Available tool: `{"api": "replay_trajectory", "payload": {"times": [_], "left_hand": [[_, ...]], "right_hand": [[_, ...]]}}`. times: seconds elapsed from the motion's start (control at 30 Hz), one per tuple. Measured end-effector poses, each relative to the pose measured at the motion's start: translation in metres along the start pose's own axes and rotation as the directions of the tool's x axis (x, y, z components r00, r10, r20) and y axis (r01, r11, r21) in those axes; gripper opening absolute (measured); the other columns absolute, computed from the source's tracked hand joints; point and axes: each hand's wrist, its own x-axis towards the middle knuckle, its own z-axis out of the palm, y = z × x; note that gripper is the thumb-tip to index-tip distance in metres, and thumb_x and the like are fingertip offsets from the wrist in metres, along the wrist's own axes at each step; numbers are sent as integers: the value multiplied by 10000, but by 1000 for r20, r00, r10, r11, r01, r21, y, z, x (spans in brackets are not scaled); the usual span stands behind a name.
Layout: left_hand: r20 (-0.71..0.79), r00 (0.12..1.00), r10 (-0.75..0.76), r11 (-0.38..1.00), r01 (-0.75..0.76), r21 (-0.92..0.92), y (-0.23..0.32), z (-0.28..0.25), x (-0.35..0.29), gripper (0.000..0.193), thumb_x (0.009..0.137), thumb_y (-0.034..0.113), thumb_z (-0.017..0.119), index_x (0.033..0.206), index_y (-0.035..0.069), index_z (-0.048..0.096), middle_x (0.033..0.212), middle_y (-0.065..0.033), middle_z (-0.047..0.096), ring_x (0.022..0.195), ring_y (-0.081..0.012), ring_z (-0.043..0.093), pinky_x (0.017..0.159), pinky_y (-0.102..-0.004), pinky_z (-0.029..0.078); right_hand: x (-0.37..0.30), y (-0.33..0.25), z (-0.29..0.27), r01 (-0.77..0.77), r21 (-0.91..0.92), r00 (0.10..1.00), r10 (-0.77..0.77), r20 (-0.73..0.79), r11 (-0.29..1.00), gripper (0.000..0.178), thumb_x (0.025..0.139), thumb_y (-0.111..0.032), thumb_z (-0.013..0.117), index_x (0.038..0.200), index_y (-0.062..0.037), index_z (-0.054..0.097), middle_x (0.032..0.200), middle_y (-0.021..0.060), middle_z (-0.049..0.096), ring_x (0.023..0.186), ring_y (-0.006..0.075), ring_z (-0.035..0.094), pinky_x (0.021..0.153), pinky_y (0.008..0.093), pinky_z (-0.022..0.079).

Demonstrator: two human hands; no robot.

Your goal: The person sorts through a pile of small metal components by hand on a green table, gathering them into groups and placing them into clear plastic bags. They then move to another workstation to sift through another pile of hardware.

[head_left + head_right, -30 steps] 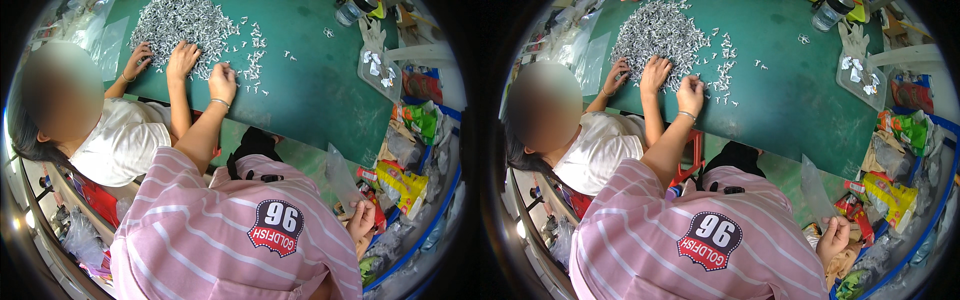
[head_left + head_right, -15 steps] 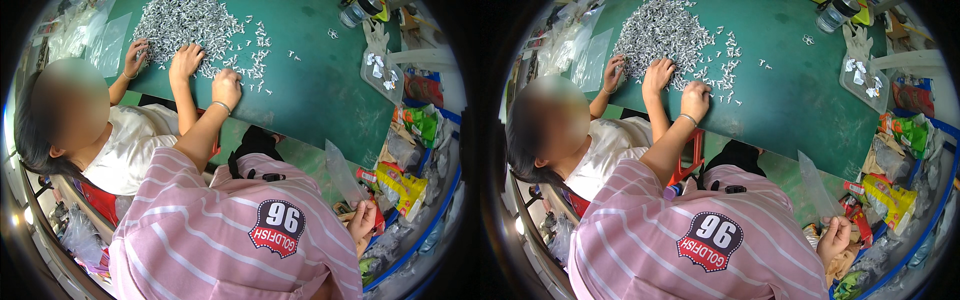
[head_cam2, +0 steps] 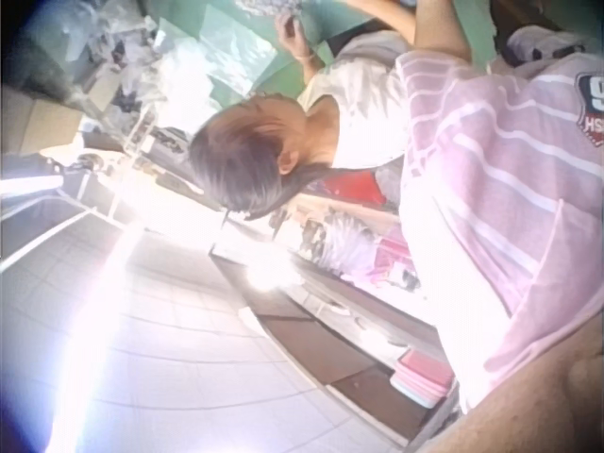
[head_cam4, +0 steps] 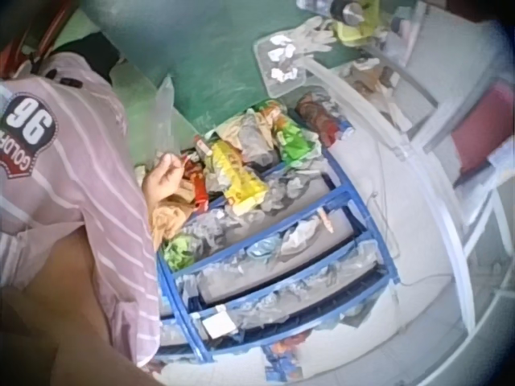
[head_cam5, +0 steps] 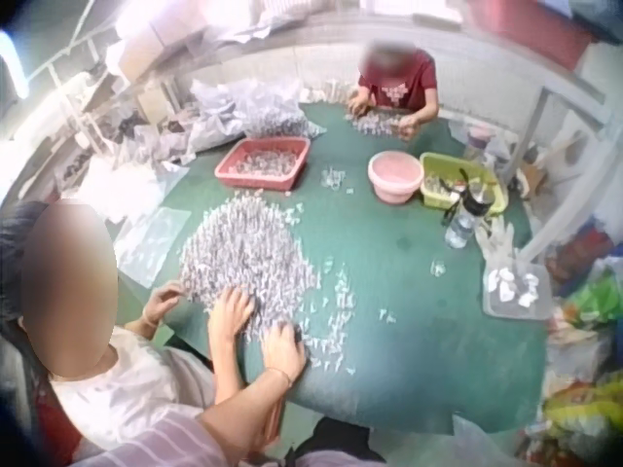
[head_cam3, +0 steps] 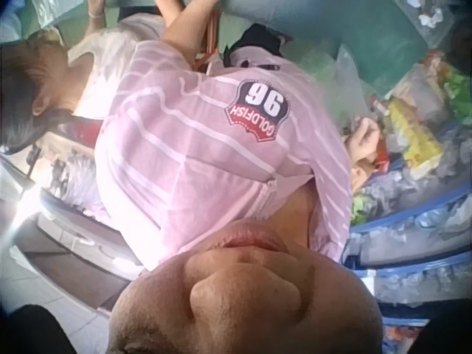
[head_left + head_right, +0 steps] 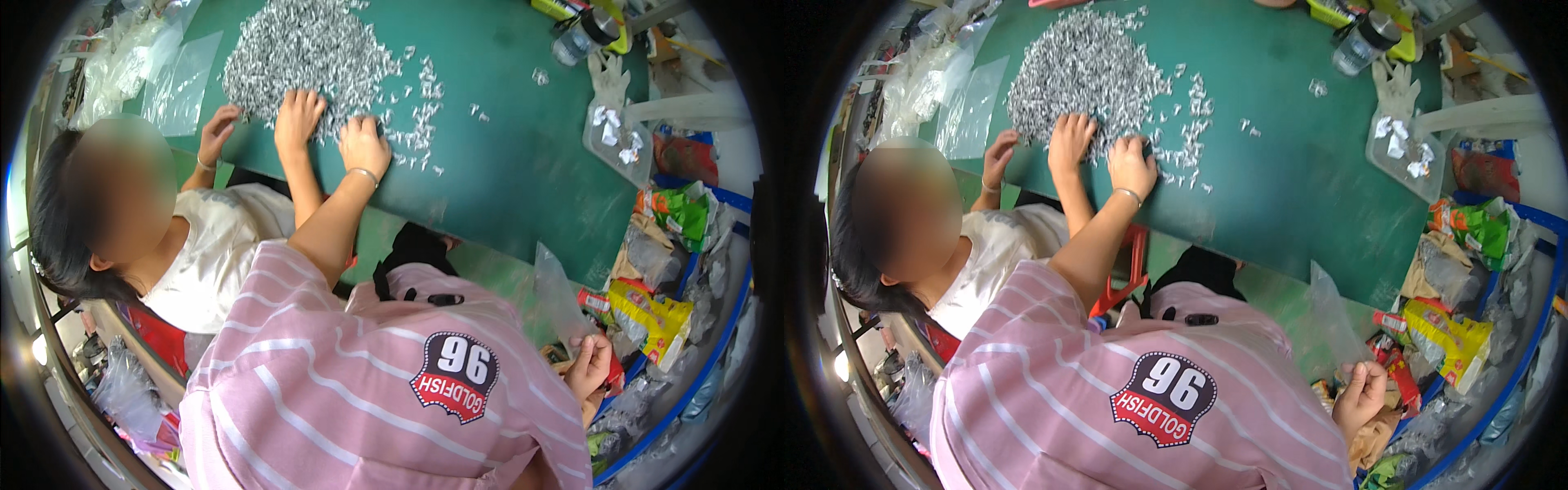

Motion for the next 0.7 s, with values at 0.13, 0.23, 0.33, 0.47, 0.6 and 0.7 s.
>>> {"api": "replay_trajectory", "payload": {"times": [0.13,0.23,0.33,0.47,0.6,0.7], "left_hand": [[204,978,-39,998,50,-50,-14,5,4,69,740,100,571,797,64,563,871,-168,542,812,-361,544,718,-453,451],[102,994,27,988,-10,-156,-8,11,9,144,710,85,620,849,72,584,876,-142,551,817,-339,548,738,-420,452],[39,998,46,971,-35,-236,8,-5,6,224,705,77,636,922,62,582,889,-137,552,807,-325,549,740,-400,454],[191,965,179,871,-65,-487,31,-15,2,235,726,47,642,948,17,572,843,-126,550,710,-256,562,666,-332,476],[221,960,170,823,-16,-568,44,-40,-16,216,738,16,628,947,19,575,816,-112,573,703,-223,580,636,-302,484],[240,958,155,819,11,-574,31,-59,-34,214,740,9,622,949,17,576,817,-100,578,695,-207,583,631,-289,485]], "right_hand": [[11,-12,0,19,-27,1000,-19,19,999,63,882,-56,506,848,-7,486,719,37,561,682,85,520,645,214,427],[14,-12,5,26,-46,999,-28,-45,999,77,876,-60,509,826,-4,494,668,51,573,644,90,528,621,223,433],[19,-10,13,94,-72,993,-98,-62,993,87,862,-62,523,805,1,510,645,68,582,614,119,545,606,240,436],[62,-33,42,237,-184,971,-239,12,954,85,834,-69,539,776,-7,537,645,84,585,624,189,561,612,297,440],[131,-78,64,452,-239,892,-428,149,859,69,820,-64,553,763,-27,541,633,80,571,629,234,542,617,339,431],[174,-133,82,678,-307,734,-642,224,668,62,818,-81,560,772,-45,541,624,86,557,636,276,536,630,363,410]]}}
